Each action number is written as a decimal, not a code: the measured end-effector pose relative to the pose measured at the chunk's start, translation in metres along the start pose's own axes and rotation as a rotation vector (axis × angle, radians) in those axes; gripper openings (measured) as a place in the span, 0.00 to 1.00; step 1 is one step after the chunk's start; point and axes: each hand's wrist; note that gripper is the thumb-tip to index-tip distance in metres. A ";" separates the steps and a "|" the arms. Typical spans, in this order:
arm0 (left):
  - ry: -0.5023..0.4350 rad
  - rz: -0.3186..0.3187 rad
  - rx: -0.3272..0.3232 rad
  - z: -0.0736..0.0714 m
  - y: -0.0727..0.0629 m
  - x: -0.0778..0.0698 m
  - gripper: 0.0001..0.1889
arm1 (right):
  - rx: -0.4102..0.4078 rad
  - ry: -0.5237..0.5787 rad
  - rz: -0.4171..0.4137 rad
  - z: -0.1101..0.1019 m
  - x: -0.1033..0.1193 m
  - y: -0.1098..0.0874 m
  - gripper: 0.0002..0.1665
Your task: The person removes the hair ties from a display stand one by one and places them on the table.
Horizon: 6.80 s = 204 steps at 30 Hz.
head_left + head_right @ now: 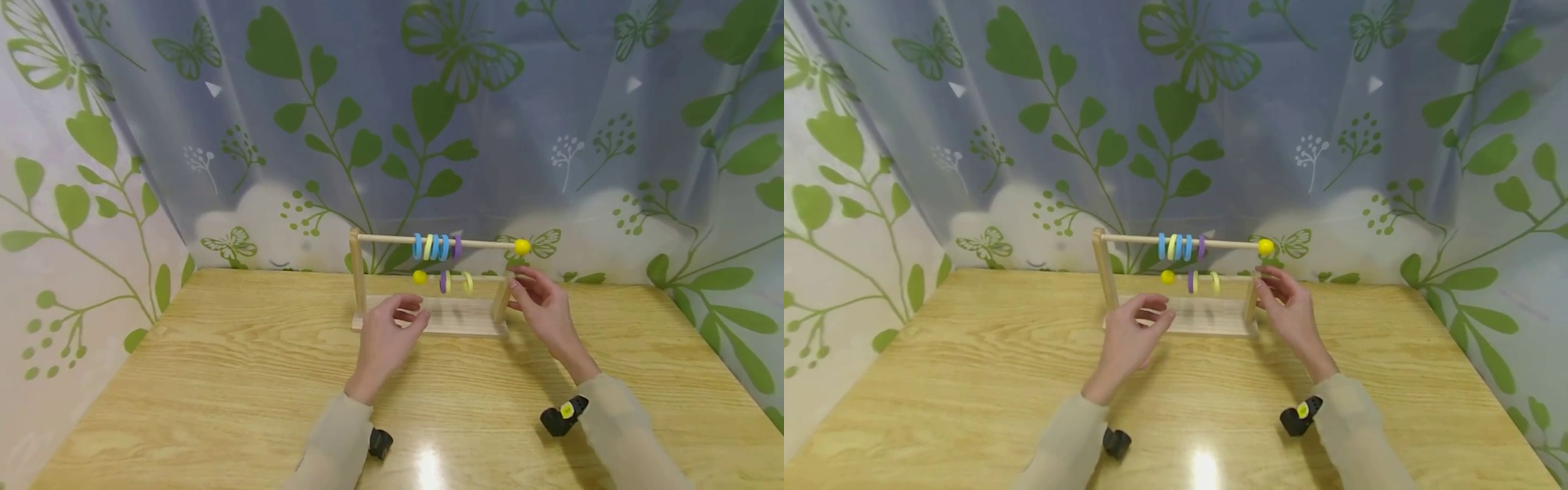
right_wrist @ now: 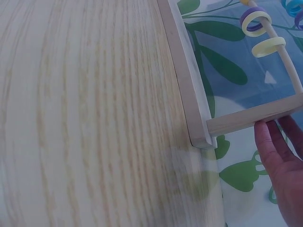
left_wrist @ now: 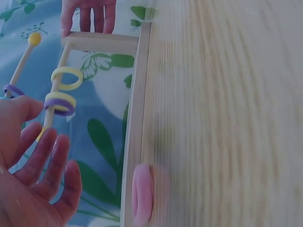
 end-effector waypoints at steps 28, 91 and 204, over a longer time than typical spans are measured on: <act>-0.022 -0.072 -0.181 0.044 0.014 -0.014 0.11 | -0.001 -0.025 -0.004 0.001 -0.001 0.000 0.24; -0.053 -0.060 -0.351 0.053 0.021 -0.013 0.06 | -0.004 -0.046 -0.007 0.002 0.000 -0.001 0.24; 0.018 -0.093 -0.172 -0.020 0.006 0.013 0.08 | 0.010 -0.062 -0.009 0.002 -0.001 -0.001 0.27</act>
Point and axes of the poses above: each hand's wrist, its own y-axis towards the middle knuckle, its own z-axis out of the palm, x = y × z, and after that the axes turned 8 degrees about -z, right-handed
